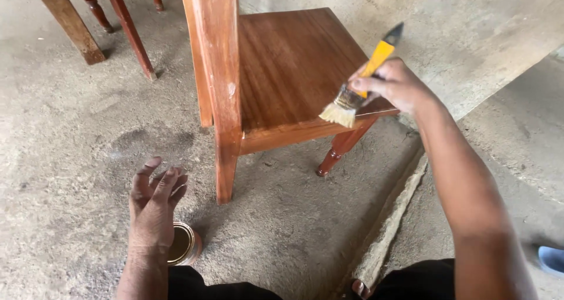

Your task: The person applies a dark wood finish to a wooden chair using a paintbrush. They repeatedly dip the brush into a can and coat the chair's legs, seat, and backrest, working systematically around the piece.

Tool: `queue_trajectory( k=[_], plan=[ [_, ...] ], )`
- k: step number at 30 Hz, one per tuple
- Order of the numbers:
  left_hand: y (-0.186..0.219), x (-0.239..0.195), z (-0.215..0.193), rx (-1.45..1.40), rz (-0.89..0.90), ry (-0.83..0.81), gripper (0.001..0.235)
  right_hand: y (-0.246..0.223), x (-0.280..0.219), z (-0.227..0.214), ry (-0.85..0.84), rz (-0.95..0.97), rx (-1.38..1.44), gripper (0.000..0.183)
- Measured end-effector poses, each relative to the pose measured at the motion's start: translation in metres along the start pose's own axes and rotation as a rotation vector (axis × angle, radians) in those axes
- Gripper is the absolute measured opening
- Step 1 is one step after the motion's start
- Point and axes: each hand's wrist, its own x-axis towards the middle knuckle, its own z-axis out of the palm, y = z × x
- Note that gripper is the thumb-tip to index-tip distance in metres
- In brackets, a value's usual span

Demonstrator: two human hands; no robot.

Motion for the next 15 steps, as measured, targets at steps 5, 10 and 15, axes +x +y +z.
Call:
queue_trajectory(
  k=[5, 10, 15],
  plan=[
    [0.006, 0.002, 0.0, -0.013, -0.027, 0.042, 0.057, 0.034, 0.102, 0.026, -0.081, 0.083, 0.348, 0.019],
    [0.0, 0.012, -0.005, -0.021, -0.04, 0.089, 0.057, 0.028, 0.149, 0.053, 0.175, -0.029, 0.089, 0.02],
    [-0.014, 0.025, -0.01, -0.055, -0.076, 0.082, 0.048, 0.034, 0.124, 0.057, 0.325, -0.344, -0.115, 0.021]
  ],
)
